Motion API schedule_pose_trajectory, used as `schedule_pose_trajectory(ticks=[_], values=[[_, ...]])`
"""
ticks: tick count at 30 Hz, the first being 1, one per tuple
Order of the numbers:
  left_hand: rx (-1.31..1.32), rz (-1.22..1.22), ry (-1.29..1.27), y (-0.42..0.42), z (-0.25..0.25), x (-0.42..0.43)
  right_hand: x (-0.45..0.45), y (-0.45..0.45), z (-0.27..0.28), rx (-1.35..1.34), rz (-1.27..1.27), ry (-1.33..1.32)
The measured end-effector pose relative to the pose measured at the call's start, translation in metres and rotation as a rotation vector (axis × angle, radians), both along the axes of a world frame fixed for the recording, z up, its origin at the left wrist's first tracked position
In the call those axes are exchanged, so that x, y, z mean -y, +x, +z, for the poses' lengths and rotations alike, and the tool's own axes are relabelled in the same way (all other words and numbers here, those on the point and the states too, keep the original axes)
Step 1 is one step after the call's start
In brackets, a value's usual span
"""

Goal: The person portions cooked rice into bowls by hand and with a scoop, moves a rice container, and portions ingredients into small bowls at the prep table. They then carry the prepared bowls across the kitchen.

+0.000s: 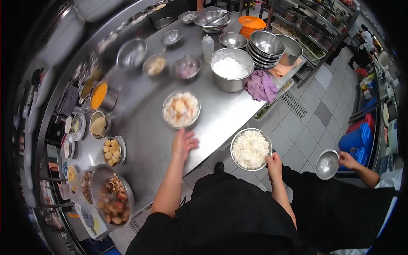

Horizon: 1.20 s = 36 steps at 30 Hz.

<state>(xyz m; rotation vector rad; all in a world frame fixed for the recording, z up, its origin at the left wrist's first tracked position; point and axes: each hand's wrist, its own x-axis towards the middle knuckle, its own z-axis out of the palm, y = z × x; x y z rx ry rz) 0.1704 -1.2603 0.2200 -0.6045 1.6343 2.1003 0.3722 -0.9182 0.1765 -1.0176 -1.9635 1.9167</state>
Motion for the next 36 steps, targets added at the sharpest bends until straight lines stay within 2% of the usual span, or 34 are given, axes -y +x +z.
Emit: schedule_pose_trajectory(ticks=[3,6,8,13,16,20,21,24,32,36], values=[[-0.006,0.095,0.413,-0.042,-0.015,0.014,-0.023,0.014,-0.012,-0.005,-0.079,-0.091],[-0.057,0.079,0.342,-0.062,-0.03,0.016,-0.048,0.035,-0.035,-0.018,-0.226,-0.147],[-0.069,0.102,0.314,-0.061,-0.016,0.005,-0.063,0.05,-0.032,0.015,-0.317,-0.159],[-0.009,-0.246,0.199,-0.031,-0.005,-0.049,-0.12,0.077,-0.087,-0.001,-0.545,-0.128],[0.06,-0.431,0.205,-0.021,0.016,-0.137,-0.176,0.09,-0.122,-0.011,-0.657,-0.098],[0.158,-0.571,0.288,-0.023,-0.001,-0.288,-0.27,0.095,-0.163,0.029,-0.691,-0.021],[0.178,-0.597,0.273,-0.031,-0.009,-0.33,-0.294,0.089,-0.166,-0.013,-0.7,-0.072],[0.185,-0.707,0.214,-0.043,-0.024,-0.445,-0.367,0.08,-0.166,-0.093,-0.721,-0.124],[0.23,-0.777,0.235,-0.062,-0.033,-0.667,-0.567,0.054,-0.13,-0.125,-0.767,-0.133],[0.243,-0.832,0.249,-0.088,-0.046,-0.783,-0.668,0.032,-0.133,-0.119,-0.824,-0.162]])
